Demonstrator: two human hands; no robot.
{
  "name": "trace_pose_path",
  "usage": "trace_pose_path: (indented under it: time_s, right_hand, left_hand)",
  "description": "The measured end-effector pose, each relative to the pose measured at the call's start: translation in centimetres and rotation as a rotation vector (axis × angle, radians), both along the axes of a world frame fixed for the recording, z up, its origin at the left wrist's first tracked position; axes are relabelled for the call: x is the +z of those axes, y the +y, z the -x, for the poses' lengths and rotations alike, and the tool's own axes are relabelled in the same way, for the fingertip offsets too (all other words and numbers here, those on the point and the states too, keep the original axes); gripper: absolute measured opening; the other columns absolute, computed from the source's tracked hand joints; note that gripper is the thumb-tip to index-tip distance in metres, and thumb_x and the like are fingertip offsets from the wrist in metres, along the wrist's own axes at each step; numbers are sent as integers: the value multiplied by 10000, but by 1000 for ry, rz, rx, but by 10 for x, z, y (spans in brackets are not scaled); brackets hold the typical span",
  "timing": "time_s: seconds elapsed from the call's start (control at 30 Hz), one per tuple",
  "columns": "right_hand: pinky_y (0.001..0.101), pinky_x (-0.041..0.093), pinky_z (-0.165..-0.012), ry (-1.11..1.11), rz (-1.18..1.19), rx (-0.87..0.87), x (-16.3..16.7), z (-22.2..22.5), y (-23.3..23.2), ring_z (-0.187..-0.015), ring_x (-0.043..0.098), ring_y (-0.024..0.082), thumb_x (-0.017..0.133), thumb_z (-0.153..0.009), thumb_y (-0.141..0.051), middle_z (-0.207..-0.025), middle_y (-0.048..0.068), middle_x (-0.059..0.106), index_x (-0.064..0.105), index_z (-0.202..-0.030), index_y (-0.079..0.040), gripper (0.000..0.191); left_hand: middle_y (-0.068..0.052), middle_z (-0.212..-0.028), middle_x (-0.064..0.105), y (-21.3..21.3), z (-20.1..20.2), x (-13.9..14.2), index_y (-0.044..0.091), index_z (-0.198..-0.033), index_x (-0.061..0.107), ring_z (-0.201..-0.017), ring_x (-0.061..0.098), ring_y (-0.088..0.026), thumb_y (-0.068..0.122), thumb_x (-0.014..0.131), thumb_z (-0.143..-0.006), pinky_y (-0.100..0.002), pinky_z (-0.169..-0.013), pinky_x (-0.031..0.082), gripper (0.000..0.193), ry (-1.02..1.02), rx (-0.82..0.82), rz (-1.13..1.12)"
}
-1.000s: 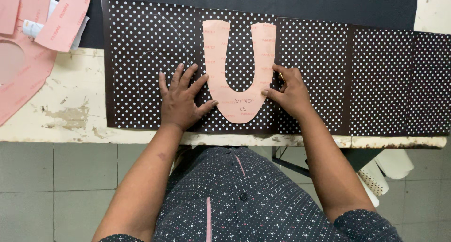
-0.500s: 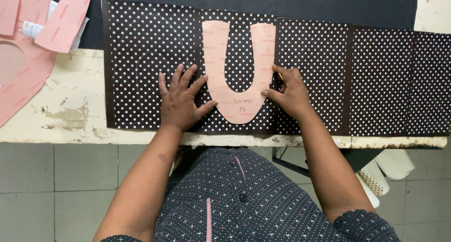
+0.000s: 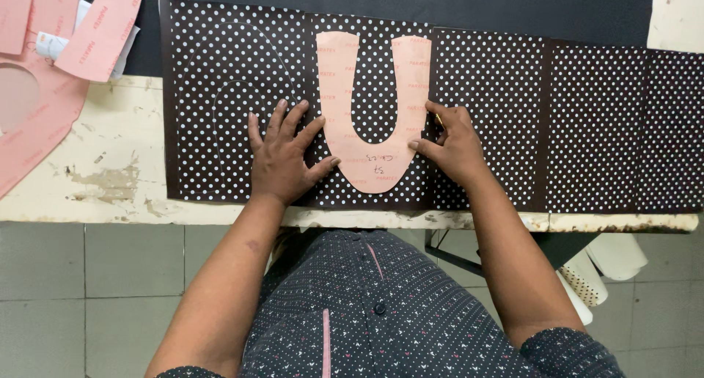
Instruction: The person places a pink U-shaped paper pattern on a black polka-dotted fabric and uses a pencil to trace its outline. They then fold and unfold the fabric, reposition the pattern, and continue tracing the outline on the fabric.
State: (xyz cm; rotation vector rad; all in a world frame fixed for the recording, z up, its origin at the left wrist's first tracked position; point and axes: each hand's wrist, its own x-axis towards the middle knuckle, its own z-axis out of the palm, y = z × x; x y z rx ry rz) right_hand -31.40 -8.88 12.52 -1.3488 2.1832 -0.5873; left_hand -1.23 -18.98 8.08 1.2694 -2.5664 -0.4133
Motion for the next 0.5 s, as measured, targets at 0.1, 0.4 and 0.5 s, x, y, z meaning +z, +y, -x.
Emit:
trace_pose_path:
  time_s: [0.1, 0.4, 0.5]
  right_hand:
    - [309, 545, -767, 1, -13, -1, 0, 0, 0, -807, 575, 144, 888, -735, -269, -1149, 49, 515, 582, -1452, -158, 788]
    - [304, 545, -750, -5, -10, -5, 1, 0, -1, -786, 581, 140, 882, -740, -261, -1152, 47, 518, 583, -1454, -151, 782]
    - [303, 544, -749, 8, 0, 1, 1, 0, -1, -786, 582, 140, 884, -740, -257, -1151, 51, 520, 584, -1454, -146, 783]
  left_hand:
    - [-31, -1585, 372, 0, 1, 0, 345, -1404, 575, -1522, 230, -290, 767, 640, -808, -661, -1214, 21, 733, -4, 2, -11]
    - [-35, -1583, 372, -1, 1, 2, 345, -1403, 575, -1519, 228, -291, 771, 635, -807, -661, -1210, 23, 735, -5, -1, -17]
    - [-33, -1584, 374, -1, 1, 2, 347, -1406, 572, -1522, 228, -289, 770, 634, -806, -662, -1213, 24, 736, -8, 0, -17]
